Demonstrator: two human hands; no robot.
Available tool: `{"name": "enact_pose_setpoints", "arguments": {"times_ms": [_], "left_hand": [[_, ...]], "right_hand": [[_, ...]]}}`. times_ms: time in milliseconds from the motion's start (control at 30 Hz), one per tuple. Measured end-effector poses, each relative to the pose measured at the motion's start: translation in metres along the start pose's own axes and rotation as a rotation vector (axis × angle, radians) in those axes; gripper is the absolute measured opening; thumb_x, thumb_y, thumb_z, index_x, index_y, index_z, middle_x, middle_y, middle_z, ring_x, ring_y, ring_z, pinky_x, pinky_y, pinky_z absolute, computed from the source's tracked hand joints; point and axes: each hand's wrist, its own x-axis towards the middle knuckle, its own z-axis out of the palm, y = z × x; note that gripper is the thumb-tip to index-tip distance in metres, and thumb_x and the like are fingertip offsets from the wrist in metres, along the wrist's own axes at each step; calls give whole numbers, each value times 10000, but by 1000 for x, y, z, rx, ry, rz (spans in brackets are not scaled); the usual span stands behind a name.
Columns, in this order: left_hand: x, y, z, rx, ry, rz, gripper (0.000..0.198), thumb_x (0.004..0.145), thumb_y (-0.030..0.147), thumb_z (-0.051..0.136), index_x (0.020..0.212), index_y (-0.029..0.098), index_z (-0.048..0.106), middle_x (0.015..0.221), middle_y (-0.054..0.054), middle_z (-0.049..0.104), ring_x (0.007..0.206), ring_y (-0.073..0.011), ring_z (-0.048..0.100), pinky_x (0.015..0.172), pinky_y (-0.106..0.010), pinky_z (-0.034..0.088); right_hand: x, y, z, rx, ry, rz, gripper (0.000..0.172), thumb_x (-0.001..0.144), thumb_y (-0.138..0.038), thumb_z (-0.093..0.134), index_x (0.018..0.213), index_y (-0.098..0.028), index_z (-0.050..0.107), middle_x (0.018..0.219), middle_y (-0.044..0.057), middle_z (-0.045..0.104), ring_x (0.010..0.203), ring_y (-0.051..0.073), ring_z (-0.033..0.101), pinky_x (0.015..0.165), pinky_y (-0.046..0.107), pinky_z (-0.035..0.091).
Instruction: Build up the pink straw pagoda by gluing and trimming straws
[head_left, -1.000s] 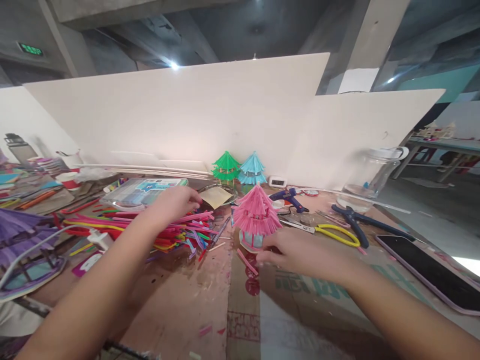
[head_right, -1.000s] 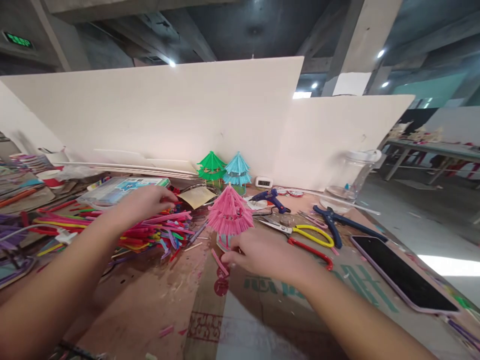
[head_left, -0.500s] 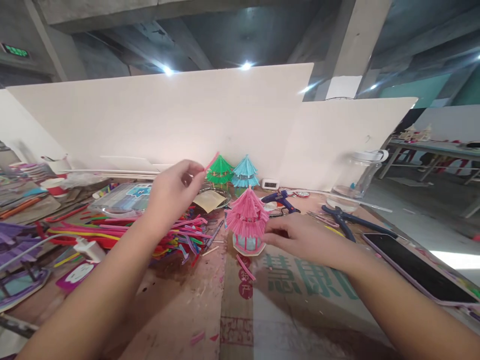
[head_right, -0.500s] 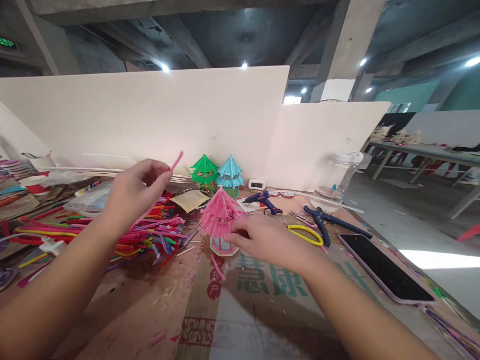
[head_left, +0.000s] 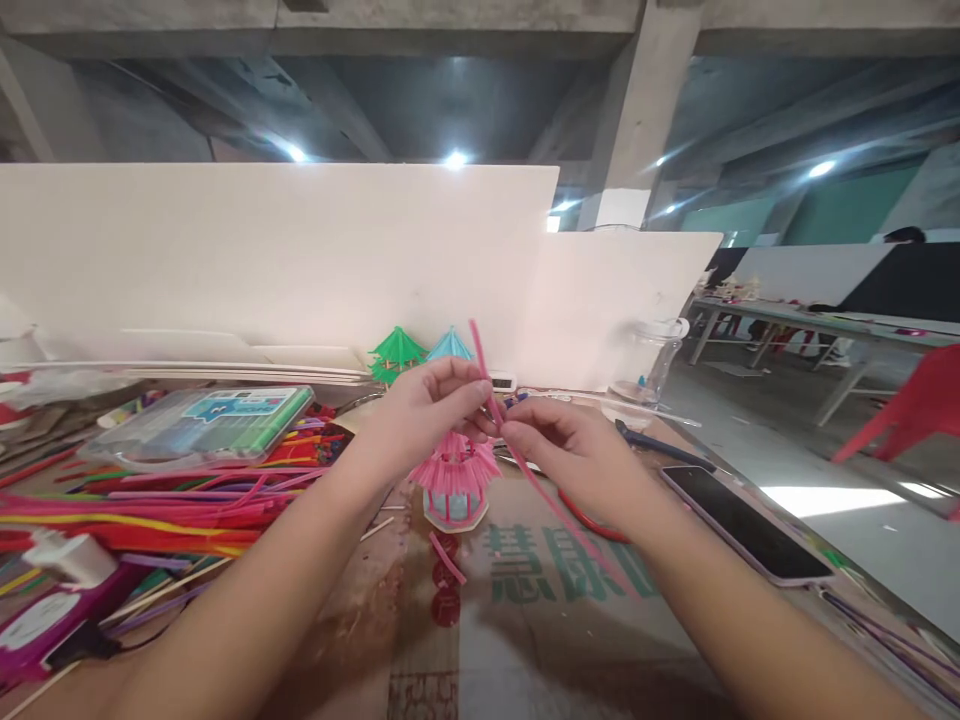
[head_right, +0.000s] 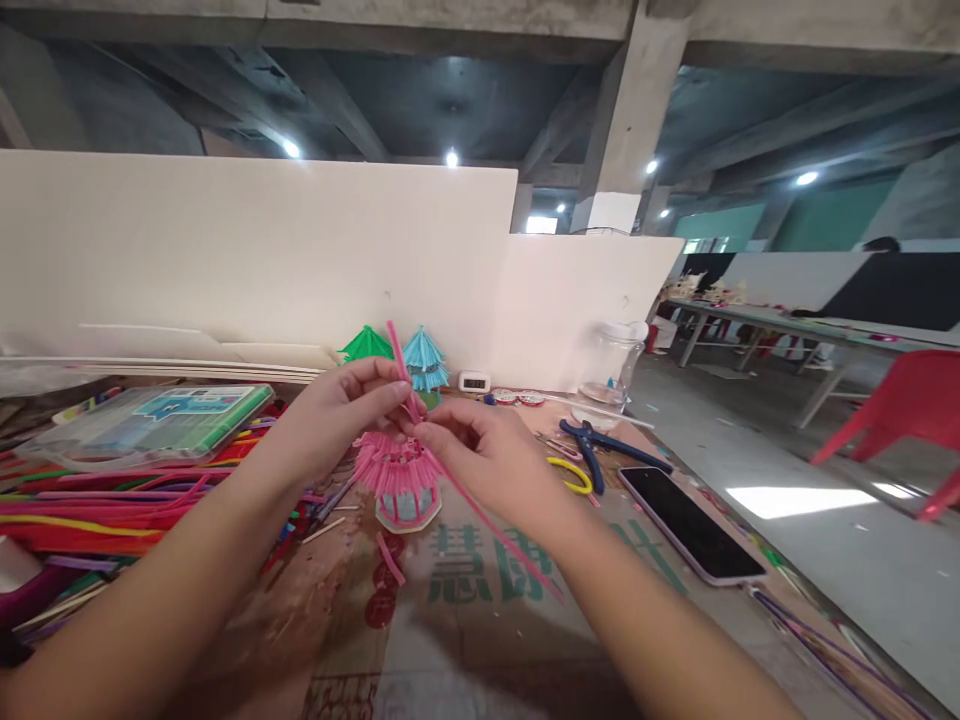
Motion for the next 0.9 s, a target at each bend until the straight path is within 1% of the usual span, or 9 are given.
{"name": "enact_pose_setpoints", "arguments": {"times_ms": [67,133,200,300,333,433,567,767,900], "left_hand": [[0,-5,1,-12,-5,-7,243,731,382,648,771,162,553,659,20,611,581,-102,593,563,-219,474],[0,-7,-2,73,4,4,242,743,391,633,793,163,573,674,16,612,579,-105,578,559,-228,462],[1,-8,-10,255,75,55,249,759,407,612,816,165,608,718,4,629,587,-110,557,560,-239,444],[5,-11,-27,536,254,136,278,784,433,582,862,177,659,797,-10,661,660,-132,556,618,-258,436],[6,-14,-32,574,263,132,296,795,440,568,900,182,669,827,-16,672,702,-143,568,656,-266,441],[11,-21,-42,539,181,98,398,817,496,520,1008,181,669,894,-34,688,741,-152,583,700,-275,453],[13,-25,-38,427,127,94,457,806,508,527,1058,150,658,886,-56,693,684,-142,583,664,-269,462],[11,-25,-30,385,170,65,302,781,427,579,839,151,687,761,-16,686,635,-124,575,623,-244,445],[7,-24,-21,401,144,54,268,756,407,607,814,166,708,774,-12,707,703,-151,606,661,-252,459]], "right_hand": [[1,2,5,-56,11,4,239,855,-332,479,733,-178,613,614,-21,532,572,111,436,531,236,319],[2,5,8,-79,2,10,227,856,-305,465,703,-181,578,596,-31,504,563,108,423,518,233,304],[3,7,7,-95,-13,15,217,851,-287,461,674,-184,534,592,-37,478,561,104,414,510,228,294],[3,9,3,-132,-32,14,230,847,-268,456,631,-189,473,585,-43,450,552,97,397,506,223,286],[4,10,3,-148,-41,13,236,846,-264,453,622,-190,459,579,-45,443,547,95,394,504,221,283],[4,14,5,-213,-63,20,231,842,-250,454,619,-188,456,577,-45,454,548,94,405,507,221,277],[3,19,15,-289,-111,19,230,841,-248,464,620,-186,459,554,-54,435,528,89,391,500,225,257],[3,20,19,-310,-177,1,249,880,-299,463,672,-179,529,587,-43,483,548,94,412,512,227,264],[4,21,23,-281,-150,0,292,884,-309,467,625,-179,503,554,-49,446,536,91,395,515,230,256]]}}
